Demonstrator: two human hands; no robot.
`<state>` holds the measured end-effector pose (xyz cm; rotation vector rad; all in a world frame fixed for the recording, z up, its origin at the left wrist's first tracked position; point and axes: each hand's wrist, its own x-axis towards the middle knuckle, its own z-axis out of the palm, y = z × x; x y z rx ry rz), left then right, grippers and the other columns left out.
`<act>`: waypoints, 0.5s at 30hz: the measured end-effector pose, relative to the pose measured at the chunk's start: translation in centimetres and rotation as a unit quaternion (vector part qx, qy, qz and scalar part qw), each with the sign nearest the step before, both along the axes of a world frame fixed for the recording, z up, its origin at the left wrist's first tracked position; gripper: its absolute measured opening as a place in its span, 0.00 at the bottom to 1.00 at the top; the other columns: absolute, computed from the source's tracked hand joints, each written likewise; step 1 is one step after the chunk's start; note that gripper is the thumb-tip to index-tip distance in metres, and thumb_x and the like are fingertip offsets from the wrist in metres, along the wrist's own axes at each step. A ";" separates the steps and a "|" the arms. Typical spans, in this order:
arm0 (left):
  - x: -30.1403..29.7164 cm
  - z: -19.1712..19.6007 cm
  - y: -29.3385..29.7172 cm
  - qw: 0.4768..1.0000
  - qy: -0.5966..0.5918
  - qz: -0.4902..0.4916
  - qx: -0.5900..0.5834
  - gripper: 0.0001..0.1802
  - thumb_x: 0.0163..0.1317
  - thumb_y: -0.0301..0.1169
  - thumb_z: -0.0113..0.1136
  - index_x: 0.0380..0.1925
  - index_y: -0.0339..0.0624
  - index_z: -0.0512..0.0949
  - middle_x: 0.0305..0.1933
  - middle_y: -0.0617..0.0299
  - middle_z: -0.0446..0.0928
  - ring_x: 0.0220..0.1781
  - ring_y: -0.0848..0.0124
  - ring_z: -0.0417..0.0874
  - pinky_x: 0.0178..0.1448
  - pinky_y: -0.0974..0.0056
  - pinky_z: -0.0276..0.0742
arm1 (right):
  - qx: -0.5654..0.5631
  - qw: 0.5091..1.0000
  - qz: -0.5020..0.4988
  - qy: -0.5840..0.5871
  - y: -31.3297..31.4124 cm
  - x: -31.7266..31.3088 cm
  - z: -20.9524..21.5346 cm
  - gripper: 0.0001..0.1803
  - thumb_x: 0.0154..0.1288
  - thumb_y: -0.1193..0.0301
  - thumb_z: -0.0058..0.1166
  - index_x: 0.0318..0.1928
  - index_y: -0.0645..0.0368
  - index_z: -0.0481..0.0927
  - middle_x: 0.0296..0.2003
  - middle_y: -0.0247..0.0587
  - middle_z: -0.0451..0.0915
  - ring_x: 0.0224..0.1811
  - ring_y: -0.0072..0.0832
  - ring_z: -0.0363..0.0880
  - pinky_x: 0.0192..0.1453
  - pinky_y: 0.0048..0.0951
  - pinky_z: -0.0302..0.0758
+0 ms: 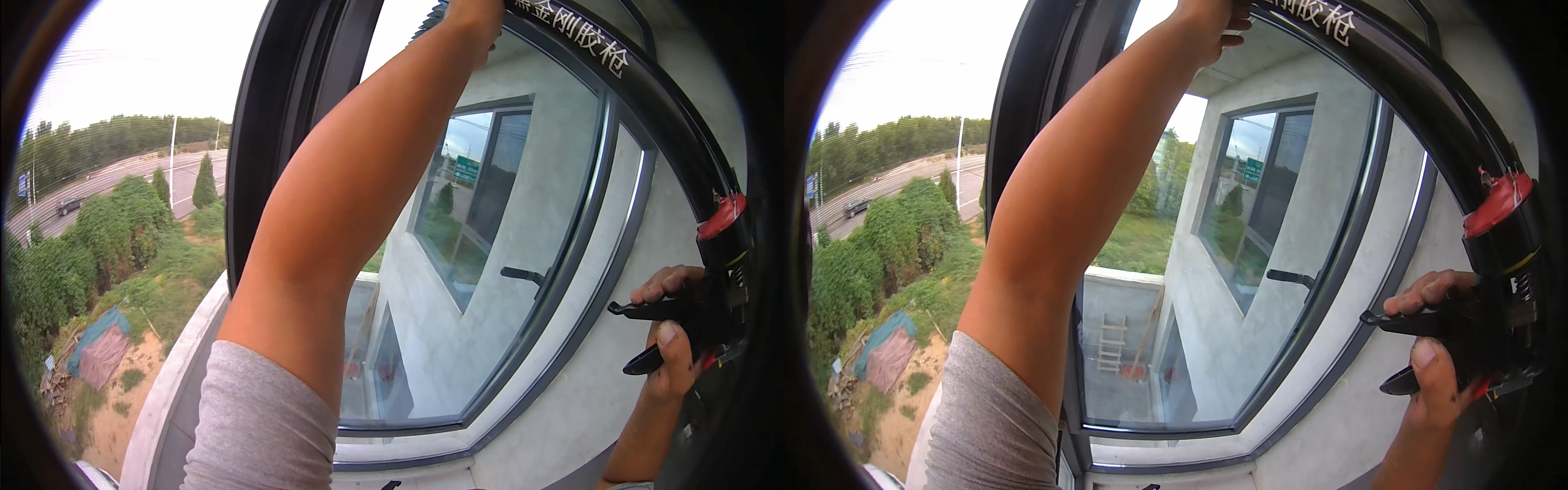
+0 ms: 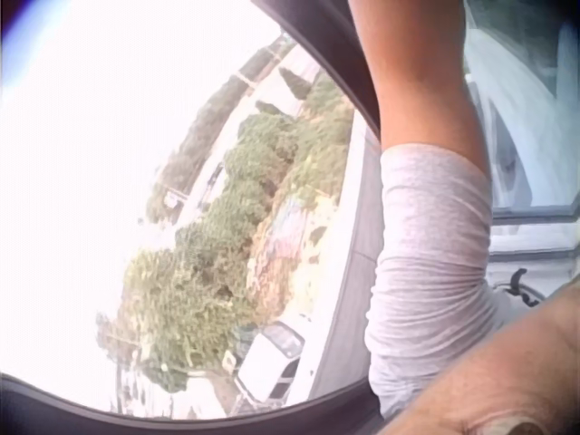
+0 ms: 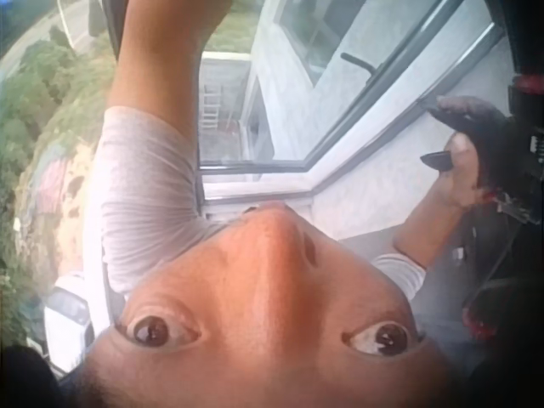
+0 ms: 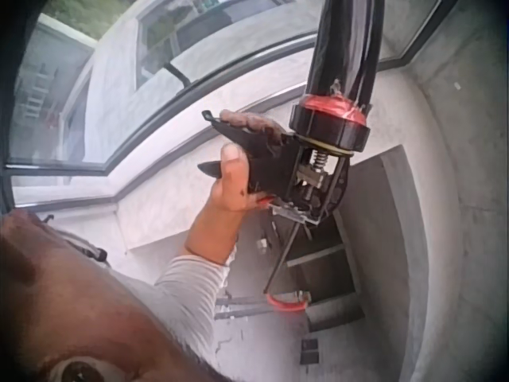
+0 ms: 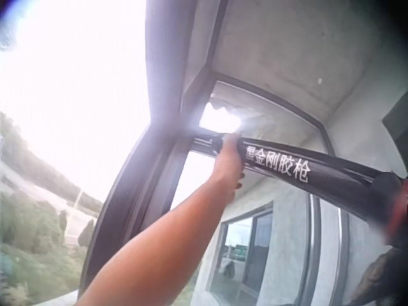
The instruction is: The person uses a caulking gun to apply sealant along the seams of a large window frame. They move around the frame, applying sealant to vertical and horizontal joints, and briefly wipe the nozzle with a cloth.
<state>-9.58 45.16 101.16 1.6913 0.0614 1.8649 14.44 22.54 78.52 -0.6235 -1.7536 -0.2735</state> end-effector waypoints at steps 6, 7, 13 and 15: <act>1.0 2.2 0.4 1.000 0.013 -0.007 -0.008 0.42 0.60 0.74 0.44 0.43 0.43 0.78 0.37 0.59 0.75 0.36 0.65 0.73 0.39 0.55 0.67 | 0.005 0.999 0.024 0.026 -0.1 0.5 0.9 0.28 0.56 0.65 0.58 0.54 0.68 0.69 0.40 0.47 0.73 0.44 0.31 0.75 0.50 0.37 0.79; 3.2 2.4 1.9 0.999 0.018 -0.032 -0.026 0.41 0.60 0.74 0.44 0.40 0.43 0.78 0.35 0.60 0.74 0.34 0.65 0.73 0.37 0.56 0.67 | 0.000 1.000 0.008 0.030 -0.1 1.6 0.7 0.28 0.56 0.66 0.58 0.54 0.68 0.69 0.40 0.46 0.73 0.44 0.31 0.75 0.50 0.37 0.79; 9.1 3.1 2.4 0.999 0.032 -0.036 -0.021 0.39 0.59 0.74 0.45 0.34 0.46 0.78 0.30 0.60 0.72 0.31 0.66 0.72 0.36 0.55 0.66 | 0.006 0.998 0.006 0.064 0.0 5.9 0.7 0.27 0.56 0.68 0.58 0.55 0.68 0.70 0.42 0.45 0.72 0.44 0.30 0.76 0.48 0.37 0.81; 11.7 3.3 2.5 0.996 0.048 -0.053 -0.045 0.38 0.59 0.73 0.46 0.32 0.46 0.77 0.29 0.60 0.72 0.30 0.66 0.72 0.36 0.56 0.66 | 0.006 0.997 -0.002 0.074 0.0 8.2 0.8 0.27 0.55 0.69 0.57 0.55 0.68 0.70 0.42 0.45 0.73 0.43 0.31 0.77 0.48 0.38 0.83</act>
